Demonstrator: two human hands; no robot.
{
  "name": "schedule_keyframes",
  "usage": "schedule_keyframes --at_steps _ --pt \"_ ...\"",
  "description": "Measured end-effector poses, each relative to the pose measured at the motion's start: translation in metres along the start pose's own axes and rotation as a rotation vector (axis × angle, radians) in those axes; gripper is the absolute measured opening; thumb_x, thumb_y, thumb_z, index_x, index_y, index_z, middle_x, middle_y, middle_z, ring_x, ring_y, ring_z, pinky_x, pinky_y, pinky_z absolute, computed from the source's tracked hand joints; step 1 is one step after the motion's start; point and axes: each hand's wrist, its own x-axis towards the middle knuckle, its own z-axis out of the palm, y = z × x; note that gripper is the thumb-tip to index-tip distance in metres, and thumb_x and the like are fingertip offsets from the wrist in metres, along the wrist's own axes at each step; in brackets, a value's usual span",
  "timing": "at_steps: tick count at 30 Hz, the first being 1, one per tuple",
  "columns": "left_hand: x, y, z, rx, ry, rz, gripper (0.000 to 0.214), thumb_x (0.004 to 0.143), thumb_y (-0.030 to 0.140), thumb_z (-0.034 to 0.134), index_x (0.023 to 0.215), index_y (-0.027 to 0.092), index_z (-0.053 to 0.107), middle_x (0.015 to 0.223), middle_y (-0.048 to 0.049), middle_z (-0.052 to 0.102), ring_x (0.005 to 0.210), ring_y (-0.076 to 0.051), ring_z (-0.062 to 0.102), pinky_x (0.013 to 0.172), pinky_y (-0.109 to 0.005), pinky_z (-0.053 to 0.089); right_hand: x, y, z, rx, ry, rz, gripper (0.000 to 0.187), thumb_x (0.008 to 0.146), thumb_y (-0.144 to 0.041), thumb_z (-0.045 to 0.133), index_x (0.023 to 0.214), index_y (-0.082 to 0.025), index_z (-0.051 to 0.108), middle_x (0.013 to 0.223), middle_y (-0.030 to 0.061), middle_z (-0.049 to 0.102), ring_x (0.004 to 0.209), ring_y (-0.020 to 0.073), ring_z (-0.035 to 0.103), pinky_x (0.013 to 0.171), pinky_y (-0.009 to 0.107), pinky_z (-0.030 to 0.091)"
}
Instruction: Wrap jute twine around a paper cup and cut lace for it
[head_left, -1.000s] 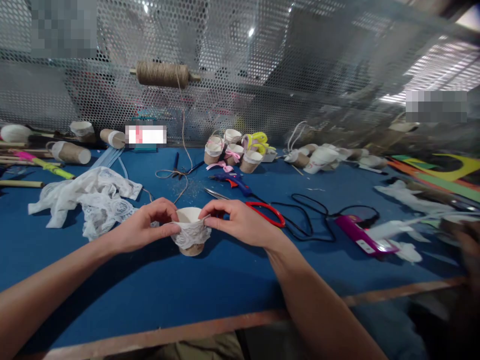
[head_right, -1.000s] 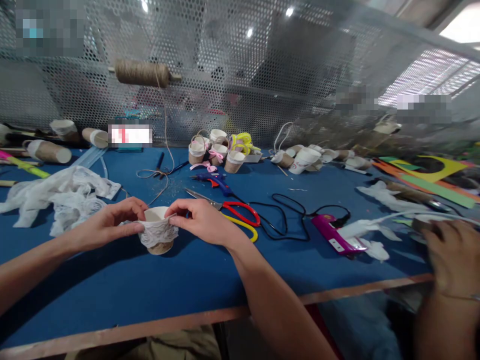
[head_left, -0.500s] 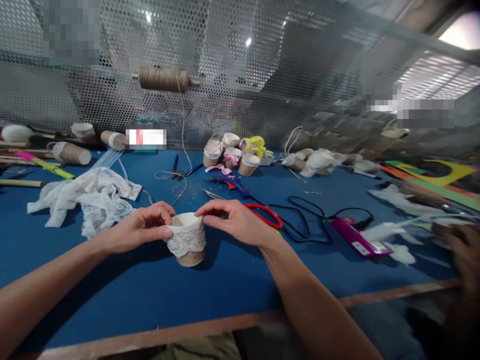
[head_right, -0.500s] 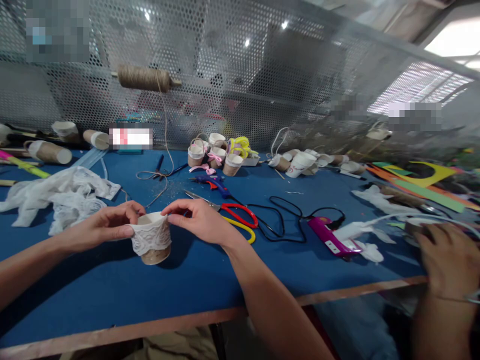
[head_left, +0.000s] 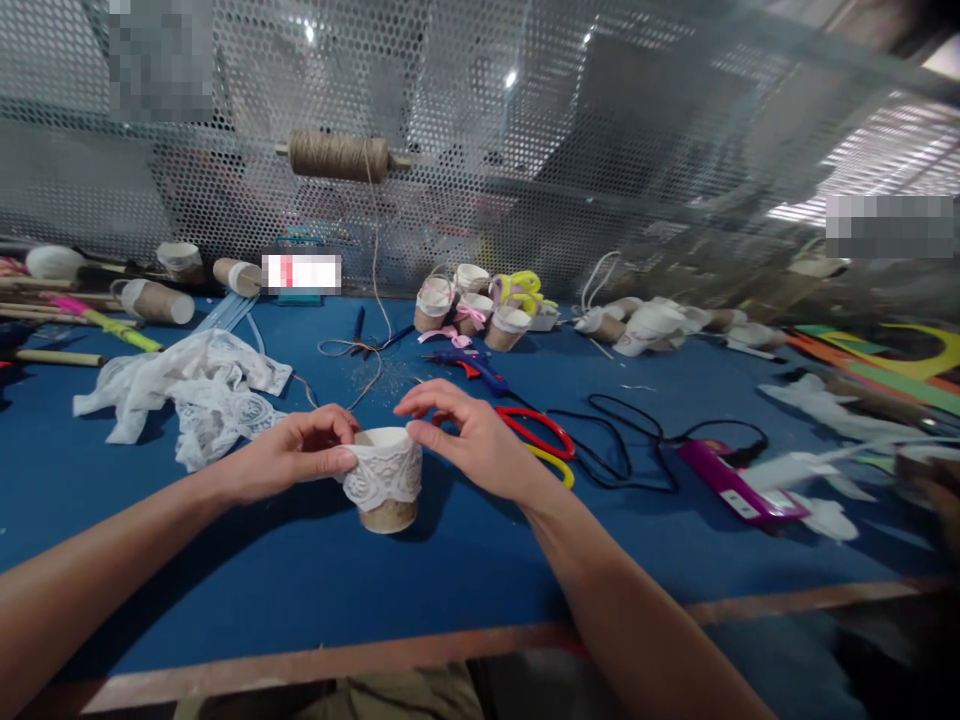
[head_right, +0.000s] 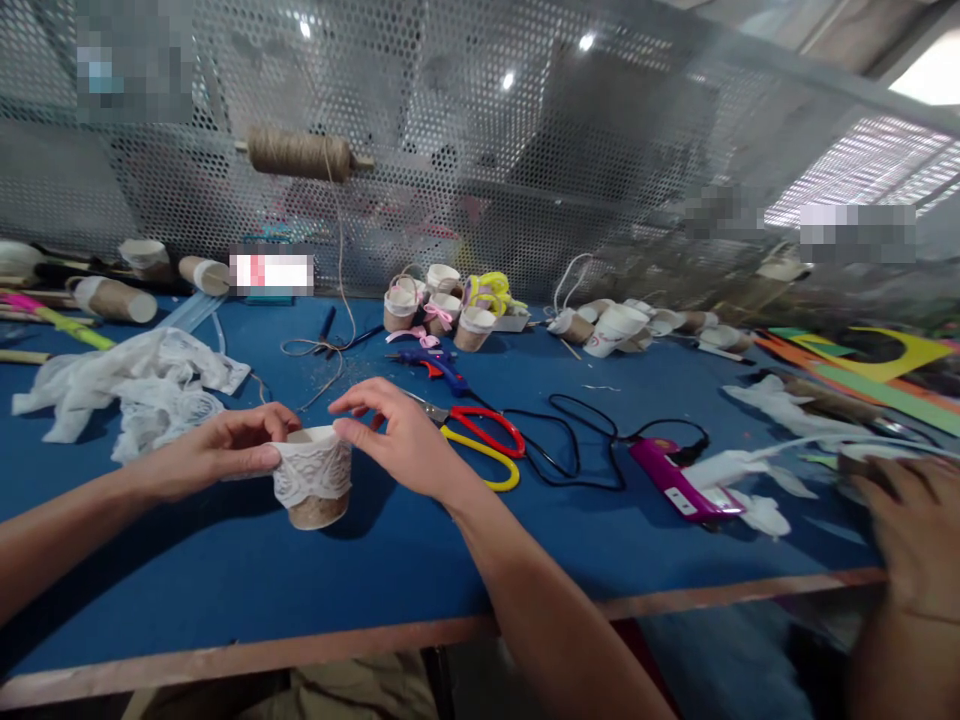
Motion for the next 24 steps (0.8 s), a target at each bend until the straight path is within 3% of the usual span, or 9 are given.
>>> schedule_keyframes --at_steps 4,8,13,18,24 --pt "0.003 -0.003 0.005 0.053 0.092 -0.012 0.027 0.073 0.039 0.062 0.070 0.015 0.051 0.076 -0.0001 0.051 0.070 -0.011 0.048 0.064 -0.025 0.041 -0.005 -0.011 0.005 -0.192 0.250 -0.133 0.014 0.084 -0.020 0.054 0.095 -0.016 0.061 0.097 0.0070 0.060 0.082 0.0145 0.057 0.065 0.026 0.047" --pt "0.005 -0.007 0.013 0.275 0.219 0.025 0.026 0.075 0.041 0.059 0.074 0.016 0.053 0.072 0.0013 0.048 0.063 -0.011 0.045 0.060 -0.025 0.040 -0.013 -0.022 0.020 -0.337 0.125 -0.251 0.018 0.087 -0.018 0.050 0.101 -0.014 0.059 0.100 0.0088 0.065 0.090 0.0175 0.061 0.073 0.029 0.049" --pt "0.001 0.002 0.022 0.480 0.241 0.042 0.024 0.077 0.040 0.056 0.074 0.016 0.058 0.079 -0.0001 0.047 0.062 -0.010 0.044 0.059 -0.025 0.040 -0.014 -0.025 0.026 -0.436 -0.026 -0.142 0.018 0.089 -0.018 0.044 0.090 -0.015 0.062 0.087 0.0070 0.066 0.078 0.0171 0.061 0.066 0.028 0.046" --pt "-0.002 0.013 0.020 0.453 0.175 0.014 0.032 0.075 0.029 0.058 0.105 0.018 0.053 0.089 -0.0013 0.052 0.060 -0.009 0.045 0.056 -0.023 0.042 -0.014 -0.023 0.011 -0.327 -0.001 -0.038 0.015 0.087 -0.018 0.047 0.078 -0.017 0.059 0.076 0.0021 0.060 0.068 0.0122 0.055 0.059 0.024 0.040" --pt "-0.003 0.014 0.013 0.353 0.137 0.036 0.027 0.076 0.028 0.057 0.100 0.016 0.058 0.075 0.0012 0.054 0.064 -0.011 0.046 0.060 -0.023 0.040 -0.013 -0.020 -0.001 -0.182 -0.055 0.023 0.013 0.087 -0.019 0.047 0.077 -0.017 0.056 0.072 -0.0007 0.056 0.062 0.0091 0.049 0.054 0.020 0.037"
